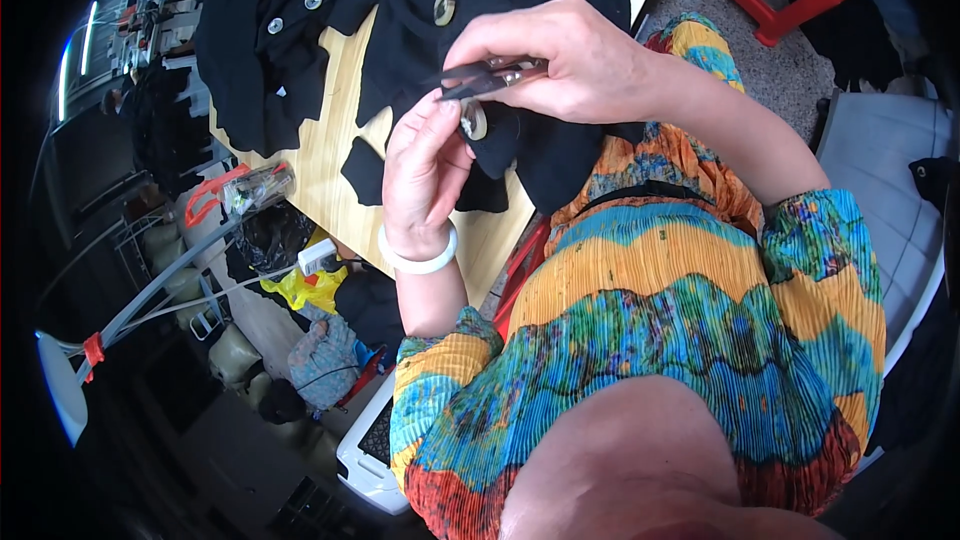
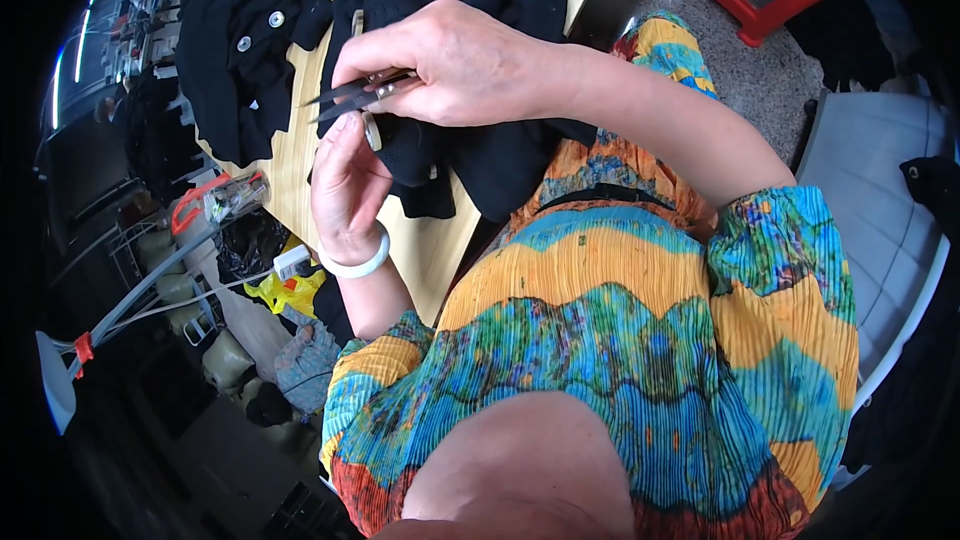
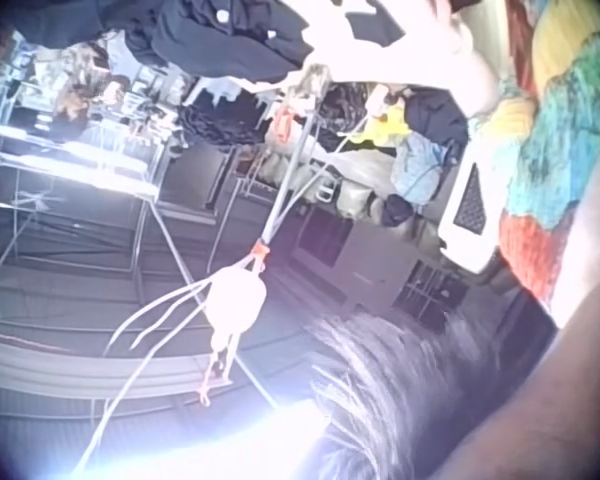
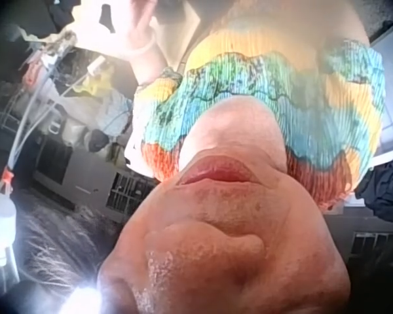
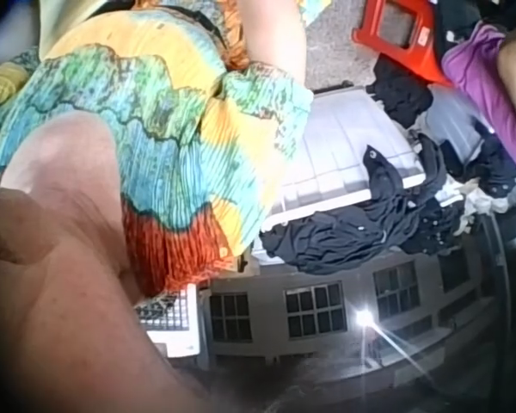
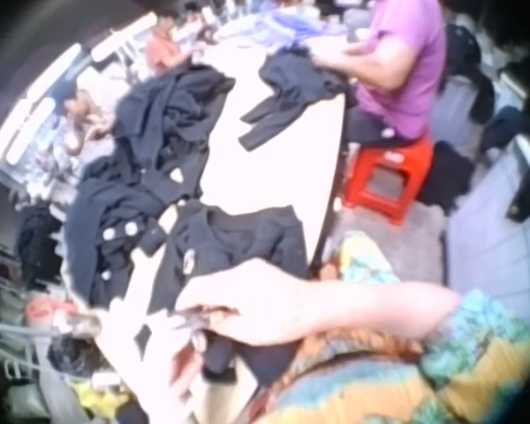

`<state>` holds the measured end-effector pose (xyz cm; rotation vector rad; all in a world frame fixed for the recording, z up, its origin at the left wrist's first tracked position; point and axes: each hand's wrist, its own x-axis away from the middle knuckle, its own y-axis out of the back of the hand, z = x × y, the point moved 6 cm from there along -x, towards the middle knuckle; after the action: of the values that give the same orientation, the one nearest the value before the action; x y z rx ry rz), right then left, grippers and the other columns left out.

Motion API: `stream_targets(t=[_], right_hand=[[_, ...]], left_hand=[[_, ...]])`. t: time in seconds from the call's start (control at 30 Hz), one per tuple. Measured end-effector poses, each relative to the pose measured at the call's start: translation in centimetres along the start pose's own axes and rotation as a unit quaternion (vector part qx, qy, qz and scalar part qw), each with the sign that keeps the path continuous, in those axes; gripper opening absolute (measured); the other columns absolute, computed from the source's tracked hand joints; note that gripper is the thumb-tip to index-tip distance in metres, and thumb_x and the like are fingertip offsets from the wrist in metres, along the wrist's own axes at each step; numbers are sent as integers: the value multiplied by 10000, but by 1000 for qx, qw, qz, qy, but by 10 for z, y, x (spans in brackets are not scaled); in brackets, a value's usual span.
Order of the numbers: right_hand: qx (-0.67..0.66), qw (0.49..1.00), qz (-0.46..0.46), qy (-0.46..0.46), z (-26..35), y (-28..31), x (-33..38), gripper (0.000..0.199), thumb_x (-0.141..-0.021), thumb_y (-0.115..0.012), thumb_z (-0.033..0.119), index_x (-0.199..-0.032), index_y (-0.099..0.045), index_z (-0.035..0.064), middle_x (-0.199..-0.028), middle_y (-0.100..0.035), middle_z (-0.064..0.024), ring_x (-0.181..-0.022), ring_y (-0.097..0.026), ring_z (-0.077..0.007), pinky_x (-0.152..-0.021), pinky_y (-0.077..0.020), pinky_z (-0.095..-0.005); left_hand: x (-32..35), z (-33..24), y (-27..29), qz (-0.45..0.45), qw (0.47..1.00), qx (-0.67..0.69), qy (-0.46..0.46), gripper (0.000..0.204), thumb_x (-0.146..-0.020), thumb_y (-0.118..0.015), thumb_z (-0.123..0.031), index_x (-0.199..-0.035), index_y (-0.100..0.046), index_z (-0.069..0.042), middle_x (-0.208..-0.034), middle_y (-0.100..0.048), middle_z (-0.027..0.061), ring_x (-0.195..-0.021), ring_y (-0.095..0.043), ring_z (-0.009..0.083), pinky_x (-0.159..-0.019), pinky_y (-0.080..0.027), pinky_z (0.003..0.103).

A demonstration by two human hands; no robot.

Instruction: Trimming excess material and checking decorative buttons on black garments using thread snips.

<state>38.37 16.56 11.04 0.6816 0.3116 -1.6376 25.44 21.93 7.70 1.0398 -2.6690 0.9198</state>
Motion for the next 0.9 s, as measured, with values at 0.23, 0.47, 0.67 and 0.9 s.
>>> stream_targets(t=[0.23, 0.47, 0.67, 0.9], right_hand=[[143, 934, -319, -70, -8, 83, -5, 233, -828, -541, 138, -1011, -511, -3, -825, -555, -24, -755, -503, -79, -681, -422, -234], [-9, 976, -159, -147, 8, 16, 39, 310, -763, -626, 159, -1023, -498, 50, -750, -562, -65, -654, -589, -128, -589, -466, -226], [102, 991, -84, -10, 16, -2, 22, 218, -695, -631, 110, -910, -596, 99, -707, -555, -18, -556, -559, -146, -478, -424, -231], [224, 969, -88, 62, 10, -4, 25, 95, -678, -609, 115, -746, -560, 72, -689, -487, -26, -553, -534, -175, -469, -420, -263]], left_hand=[[6, -1, 7, 59, 989, 114, -69, 321, -868, -480, -110, -1160, -435, 17, -1064, -554, 105, -988, -537, 197, -868, -417, 318], [8, 1, 5, 90, 976, 157, -118, 443, -864, -493, -146, -1254, -345, 1, -1222, -460, 118, -1126, -452, 238, -972, -335, 379], [8, 7, -2, 70, 980, 151, -110, 345, -877, -475, -156, -1174, -411, 7, -1142, -512, 122, -1062, -499, 227, -931, -382, 378], [3, 16, 4, 1, 993, 97, -69, 132, -892, -446, -114, -941, -506, -8, -870, -580, 81, -804, -583, 151, -721, -482, 277]])
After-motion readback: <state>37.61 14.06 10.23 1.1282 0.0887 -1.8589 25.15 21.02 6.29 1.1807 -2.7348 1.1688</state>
